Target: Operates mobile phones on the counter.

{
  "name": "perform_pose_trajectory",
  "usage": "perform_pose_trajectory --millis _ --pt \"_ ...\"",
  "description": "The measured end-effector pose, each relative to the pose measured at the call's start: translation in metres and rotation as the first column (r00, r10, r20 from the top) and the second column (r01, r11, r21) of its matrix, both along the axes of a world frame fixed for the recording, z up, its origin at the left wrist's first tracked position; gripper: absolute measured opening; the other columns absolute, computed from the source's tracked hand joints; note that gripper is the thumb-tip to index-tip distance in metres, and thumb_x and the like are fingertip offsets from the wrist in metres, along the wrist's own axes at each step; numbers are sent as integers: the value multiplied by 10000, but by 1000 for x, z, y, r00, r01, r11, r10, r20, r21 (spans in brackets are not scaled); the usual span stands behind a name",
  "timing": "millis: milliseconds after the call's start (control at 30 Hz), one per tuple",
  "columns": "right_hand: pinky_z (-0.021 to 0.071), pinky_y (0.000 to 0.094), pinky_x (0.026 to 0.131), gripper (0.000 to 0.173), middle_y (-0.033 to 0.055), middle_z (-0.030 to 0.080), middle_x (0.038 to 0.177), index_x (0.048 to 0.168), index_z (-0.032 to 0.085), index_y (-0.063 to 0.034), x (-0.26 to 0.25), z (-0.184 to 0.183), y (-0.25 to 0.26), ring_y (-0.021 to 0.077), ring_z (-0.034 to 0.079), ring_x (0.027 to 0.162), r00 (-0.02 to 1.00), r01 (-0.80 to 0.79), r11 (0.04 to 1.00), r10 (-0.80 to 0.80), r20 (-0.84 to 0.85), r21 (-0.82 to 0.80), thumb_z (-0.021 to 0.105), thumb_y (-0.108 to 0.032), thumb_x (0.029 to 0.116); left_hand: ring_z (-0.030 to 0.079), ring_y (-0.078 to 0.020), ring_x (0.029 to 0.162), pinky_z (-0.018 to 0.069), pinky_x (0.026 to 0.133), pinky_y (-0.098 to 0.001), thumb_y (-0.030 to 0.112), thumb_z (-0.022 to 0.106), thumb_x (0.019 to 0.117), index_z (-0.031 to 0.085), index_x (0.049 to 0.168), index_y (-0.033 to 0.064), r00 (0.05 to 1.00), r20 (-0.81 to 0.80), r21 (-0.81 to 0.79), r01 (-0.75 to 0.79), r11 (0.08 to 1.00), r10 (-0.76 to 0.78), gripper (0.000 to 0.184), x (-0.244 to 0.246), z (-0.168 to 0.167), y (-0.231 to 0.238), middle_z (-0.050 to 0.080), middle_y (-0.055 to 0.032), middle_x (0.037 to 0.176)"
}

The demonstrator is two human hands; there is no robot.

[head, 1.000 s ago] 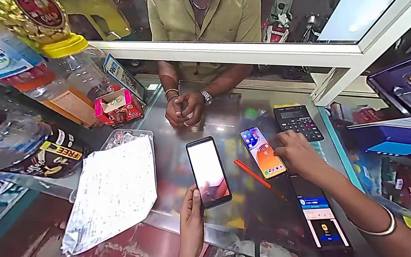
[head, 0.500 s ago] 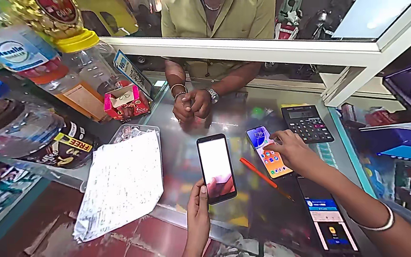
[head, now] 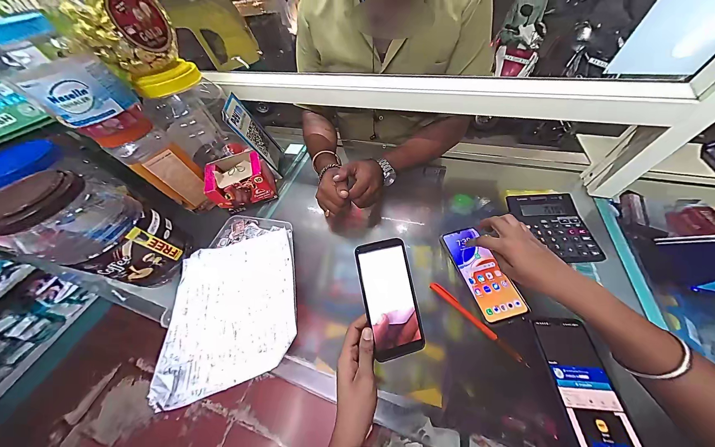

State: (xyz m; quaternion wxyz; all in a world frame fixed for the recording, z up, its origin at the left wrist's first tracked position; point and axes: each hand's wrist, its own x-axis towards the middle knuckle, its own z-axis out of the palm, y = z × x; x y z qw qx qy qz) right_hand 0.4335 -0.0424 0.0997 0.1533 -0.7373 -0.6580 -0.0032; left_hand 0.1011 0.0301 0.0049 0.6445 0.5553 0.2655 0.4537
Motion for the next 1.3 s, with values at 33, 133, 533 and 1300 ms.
perform_pose_trajectory --millis 33,133,533,1300 --pt "441 645 947 424 229 623 1278 1132 771 -143 1 -1 3 485 550 1188 1000 -13 1000 13 4 5 527 95 881 697 -87 1003 580 919 -270 133 393 1095 595 1248 -33 1000 -7 -1 -6 1000 5 303 0 1 -1 712 -47 1097" --pt "437 638 954 457 244 621 1270 1130 774 -153 1 -1 8 488 548 1189 999 -35 999 35 5 4 511 115 868 699 -69 996 580 916 -257 122 392 1091 597 1243 -28 1000 -18 12 -15 1000 15 296 1 2 -2 719 -30 1088" --pt "450 624 949 390 229 649 1248 1029 793 -135 8 -20 6 473 576 1156 998 -56 971 59 -6 234 488 51 873 699 -84 1003 582 920 -275 131 396 1096 556 1266 -26 999 -32 47 26 999 -24 281 0 0 -1 713 -37 1091" --pt "485 565 921 306 156 717 1108 1025 683 -23 0 -13 -57 366 659 1084 991 -105 971 119 -52 216 411 -155 982 691 -80 1032 573 937 -288 101 401 1083 477 1338 -56 1000 -10 31 26 999 -25 310 -1 2 1 707 -27 1128"
